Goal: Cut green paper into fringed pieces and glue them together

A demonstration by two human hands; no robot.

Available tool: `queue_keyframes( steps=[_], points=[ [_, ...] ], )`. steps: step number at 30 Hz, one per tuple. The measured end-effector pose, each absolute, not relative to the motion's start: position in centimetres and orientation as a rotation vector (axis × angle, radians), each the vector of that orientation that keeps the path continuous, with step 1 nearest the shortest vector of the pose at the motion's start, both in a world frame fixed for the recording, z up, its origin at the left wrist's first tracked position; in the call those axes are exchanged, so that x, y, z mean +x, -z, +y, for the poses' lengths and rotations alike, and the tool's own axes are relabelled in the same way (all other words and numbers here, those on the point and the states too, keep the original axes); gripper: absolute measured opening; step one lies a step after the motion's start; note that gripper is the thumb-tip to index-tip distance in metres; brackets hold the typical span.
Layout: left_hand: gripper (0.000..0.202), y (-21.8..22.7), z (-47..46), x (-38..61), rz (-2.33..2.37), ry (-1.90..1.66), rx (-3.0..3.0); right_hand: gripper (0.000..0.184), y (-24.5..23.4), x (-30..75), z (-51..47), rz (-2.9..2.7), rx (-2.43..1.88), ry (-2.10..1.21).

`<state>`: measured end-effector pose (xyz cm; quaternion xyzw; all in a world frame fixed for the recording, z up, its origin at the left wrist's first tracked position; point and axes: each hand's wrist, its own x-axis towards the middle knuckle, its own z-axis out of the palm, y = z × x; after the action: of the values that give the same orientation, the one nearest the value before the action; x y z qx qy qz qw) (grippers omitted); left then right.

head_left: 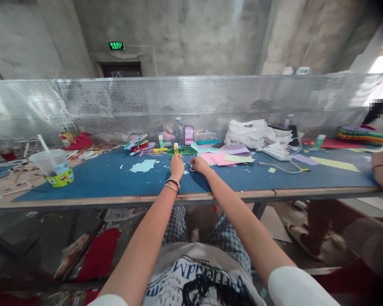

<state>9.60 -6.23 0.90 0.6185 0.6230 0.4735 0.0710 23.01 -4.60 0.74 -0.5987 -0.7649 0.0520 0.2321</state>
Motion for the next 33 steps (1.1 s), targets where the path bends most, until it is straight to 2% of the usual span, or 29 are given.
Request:
queue_keyframes(
  steps=[6, 12, 25, 27, 31, 33],
  points=[
    [0.025, -0.8, -6.3, 9.5, 1.749, -1.467, 1.870, 0.027, -0.5, 22.8, -4.7, -2.107, -1.640, -0.098],
    [0.024, -0.9, -6.4, 9.5, 1.773, -1.450, 1.888, 0.031, -0.3, 22.9, -4.9, -2.206, -1.653, -0.036],
    [0.028, -0.6, -5.4, 8.7, 1.718, -1.454, 1.798, 0.032, -0.4, 23.0, -4.8, -2.017, -1.575, -0.160],
    [0.028, -0.6, -5.2, 8.4, 1.705, -1.468, 1.764, 0.028, -0.5, 23.0, -4.6, -1.852, -1.550, -0.271],
    [0.028, -0.3, -4.7, 8.1, 1.683, -1.512, 1.736, 0.012, -1.5, 22.9, -4.2, -1.229, -1.280, -0.990],
    [0.028, -0.2, -4.5, 8.0, 1.670, -1.536, 1.736, 0.008, -2.1, 23.1, -4.2, -1.082, -1.154, -1.214]
  ],
)
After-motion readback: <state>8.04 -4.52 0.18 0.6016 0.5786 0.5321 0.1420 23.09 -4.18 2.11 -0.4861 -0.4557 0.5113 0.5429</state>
